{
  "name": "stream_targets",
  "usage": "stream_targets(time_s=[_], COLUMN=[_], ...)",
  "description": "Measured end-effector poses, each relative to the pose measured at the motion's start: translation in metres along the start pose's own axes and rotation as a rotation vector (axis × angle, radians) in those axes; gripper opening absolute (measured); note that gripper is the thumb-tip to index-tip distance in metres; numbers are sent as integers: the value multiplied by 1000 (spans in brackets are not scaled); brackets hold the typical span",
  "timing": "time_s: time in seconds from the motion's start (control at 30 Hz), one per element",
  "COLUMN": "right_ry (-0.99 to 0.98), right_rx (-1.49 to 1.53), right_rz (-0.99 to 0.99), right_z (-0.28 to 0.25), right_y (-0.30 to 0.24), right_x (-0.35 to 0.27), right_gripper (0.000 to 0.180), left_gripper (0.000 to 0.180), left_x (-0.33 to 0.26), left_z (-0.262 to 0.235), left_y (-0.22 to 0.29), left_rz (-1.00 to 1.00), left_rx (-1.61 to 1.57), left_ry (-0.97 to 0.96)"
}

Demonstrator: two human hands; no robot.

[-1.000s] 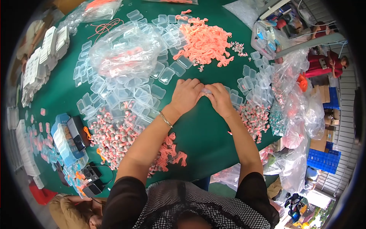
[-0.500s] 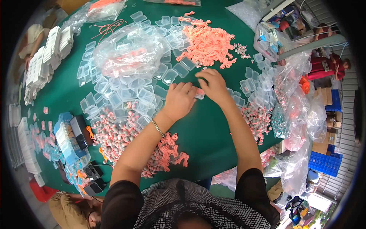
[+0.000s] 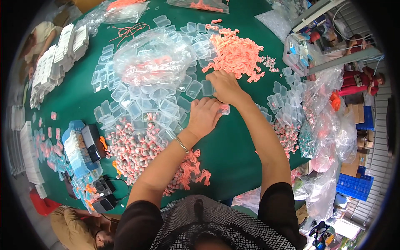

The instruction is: Packaging small pink decorative items into small clear plastic boxes at a workshop table.

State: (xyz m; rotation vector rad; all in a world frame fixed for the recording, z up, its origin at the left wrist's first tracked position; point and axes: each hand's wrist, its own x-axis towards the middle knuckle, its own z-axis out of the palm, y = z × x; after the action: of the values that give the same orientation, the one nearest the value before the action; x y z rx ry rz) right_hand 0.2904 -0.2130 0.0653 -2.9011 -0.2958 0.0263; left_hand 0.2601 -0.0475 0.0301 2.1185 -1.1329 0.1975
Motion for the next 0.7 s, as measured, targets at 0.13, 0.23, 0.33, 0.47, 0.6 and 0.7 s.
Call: stream_targets(time_s=[0.13, 0.23, 0.33, 0.47, 0.6, 0.7], right_ry=[34, 164, 335, 316, 253, 324], right_rx=[106, 220, 207, 130, 35, 118], right_rz=[58, 29, -18, -80, -197, -177], right_z=[-10, -15, -17, -8, -5, -4], right_y=[-1, 14, 29, 44, 52, 54], right_x=[-7, -34, -74, -112, -119, -120], right_gripper=[48, 33, 23, 20, 23, 23], left_gripper=[32, 33, 29, 17, 15, 13], left_x=[0, -1, 6, 27, 60, 80], left_z=[0, -1, -6, -18, 2, 26], left_y=[-2, -3, -3, 0, -8, -14], left_rz=[4, 7, 2, -34, -187, -214], left_rx=[-15, 7, 4, 76, 30, 48], left_ry=[39, 47, 18, -46, -9, 10])
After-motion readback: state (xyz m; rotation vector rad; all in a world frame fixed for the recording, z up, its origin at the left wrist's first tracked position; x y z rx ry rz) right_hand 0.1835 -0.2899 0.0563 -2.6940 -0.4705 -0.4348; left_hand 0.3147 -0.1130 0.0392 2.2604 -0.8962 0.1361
